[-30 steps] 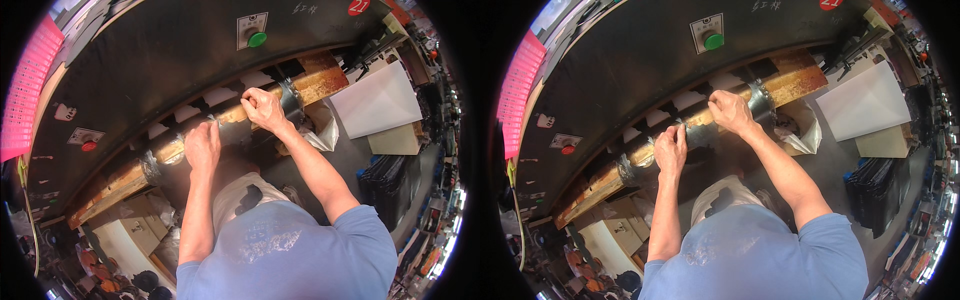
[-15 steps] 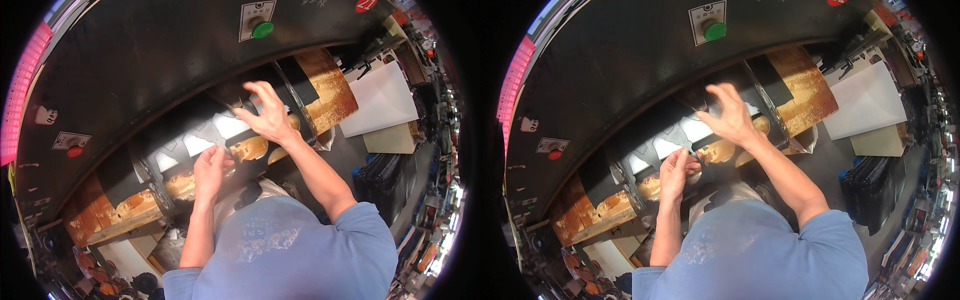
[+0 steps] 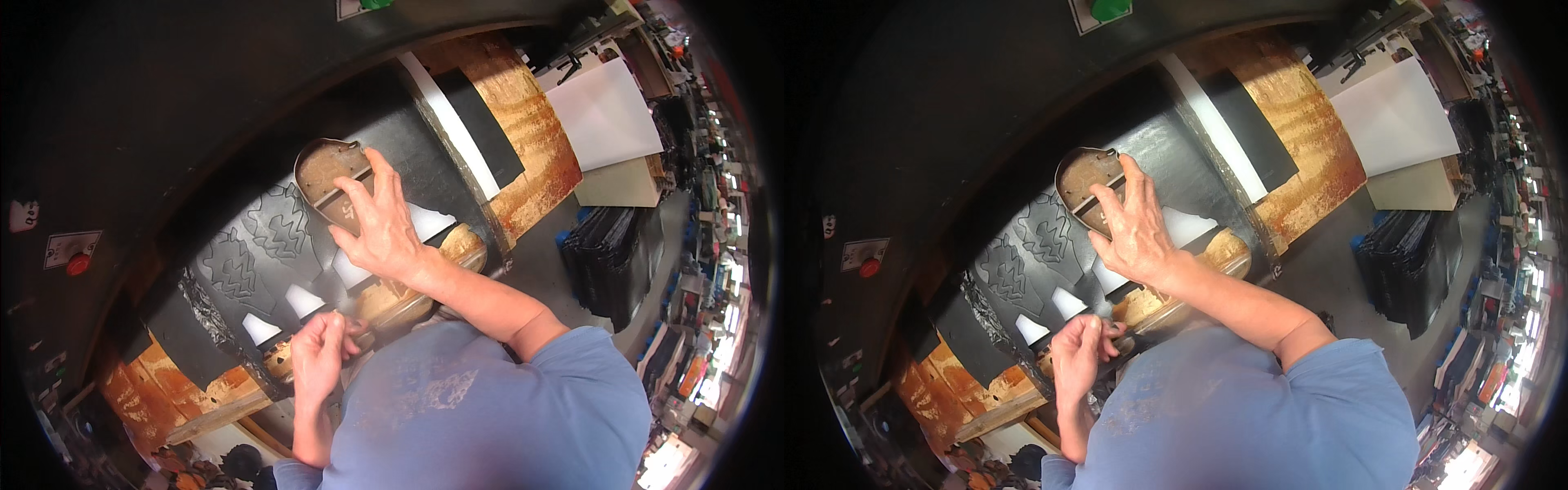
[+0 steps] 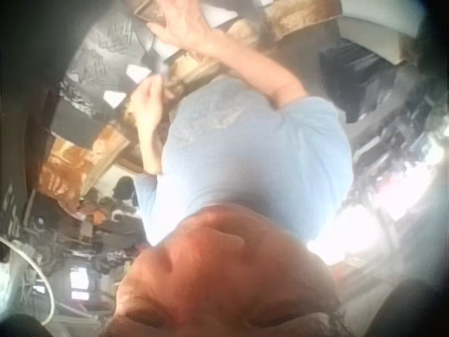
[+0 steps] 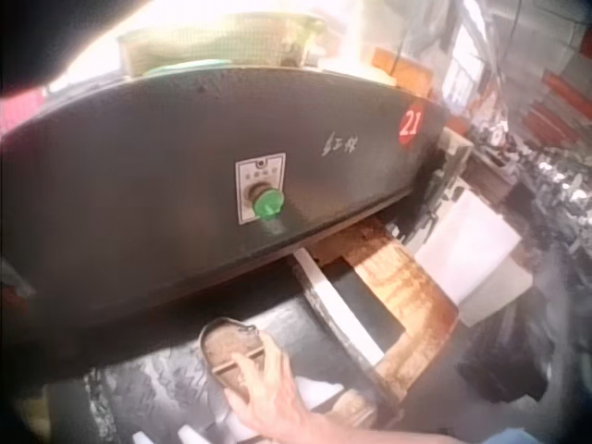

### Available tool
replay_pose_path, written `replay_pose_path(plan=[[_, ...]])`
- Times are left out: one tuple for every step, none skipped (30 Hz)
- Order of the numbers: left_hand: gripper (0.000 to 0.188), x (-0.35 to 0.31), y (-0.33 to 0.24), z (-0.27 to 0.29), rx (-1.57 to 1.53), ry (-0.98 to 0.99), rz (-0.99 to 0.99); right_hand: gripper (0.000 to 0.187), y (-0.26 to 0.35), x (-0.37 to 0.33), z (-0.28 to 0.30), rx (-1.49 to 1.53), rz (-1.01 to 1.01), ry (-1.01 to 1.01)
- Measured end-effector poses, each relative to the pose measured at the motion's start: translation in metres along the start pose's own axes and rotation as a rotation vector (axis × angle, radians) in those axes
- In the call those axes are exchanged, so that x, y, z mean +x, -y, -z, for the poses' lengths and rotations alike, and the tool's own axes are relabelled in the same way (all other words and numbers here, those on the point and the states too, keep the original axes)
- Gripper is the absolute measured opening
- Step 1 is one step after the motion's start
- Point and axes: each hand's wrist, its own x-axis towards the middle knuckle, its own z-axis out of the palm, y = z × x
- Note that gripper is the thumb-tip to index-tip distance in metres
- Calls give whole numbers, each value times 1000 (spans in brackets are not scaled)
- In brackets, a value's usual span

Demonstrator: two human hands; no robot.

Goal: The person places a large black sheet on a cutting machine, aligns a wooden template, and uses the machine to cut out shapes. They remove the cut pieces and repeat the process with new sheets, collecting the finished cutouts.

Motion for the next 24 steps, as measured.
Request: replay_pose_path(plan=[[28,-6,-10,4,119,13,5,73,0,1,-1,48,-12,-42],[29,-5,-19,7,195,-36,-72,73,-1,3,0,80,-12,-29],[27,-2,-27,10,244,-147,-201,73,-3,5,5,116,-16,-37],[18,11,-33,13,373,-246,-427,73,-6,9,10,148,-52,3],[11,32,-35,15,537,-360,-669,71,-10,12,17,263,-75,2],[22,59,-36,18,670,-403,-859,70,-18,15,33,375,-135,54],[39,79,-31,19,823,-442,-843,68,-27,18,49,490,-179,102],[47,103,-28,20,882,-469,-860,65,-35,22,61,479,-250,92],[52,113,-21,19,997,-531,-905,66,-43,25,69,392,-144,29],[52,118,-14,20,1000,-546,-946,66,-52,28,74,245,-105,-23],[51,121,-8,20,1001,-552,-998,67,-60,29,78,99,-22,-90],[51,123,-5,20,998,-549,-942,69,-67,32,76,148,-71,-99],[50,123,-4,20,992,-549,-931,69,-73,33,73,108,-58,-104],[49,121,-4,20,989,-556,-908,68,-77,32,69,66,-46,-109],[48,118,-4,20,985,-546,-922,68,-81,31,65,24,-87,-93],[47,117,-6,19,984,-551,-924,68,-84,29,63,7,-70,-117],[46,117,-8,19,995,-542,-886,67,-87,28,60,6,-41,-125],[45,117,-9,19,975,-538,-926,67,-89,27,59,1,-34,-128],[44,119,-10,20,962,-538,-934,67,-91,26,60,-4,-19,-133],[43,120,-10,21,949,-538,-960,68,-93,25,61,-10,-8,-122],[41,118,-9,22,899,-528,-949,69,-94,25,63,-14,6,-111],[40,114,-8,23,850,-523,-961,70,-95,23,64,-24,40,-110],[39,109,-8,24,803,-518,-974,70,-95,22,65,-12,15,-112],[32,99,-5,23,839,-570,-987,71,-96,20,66,-8,8,-123]])
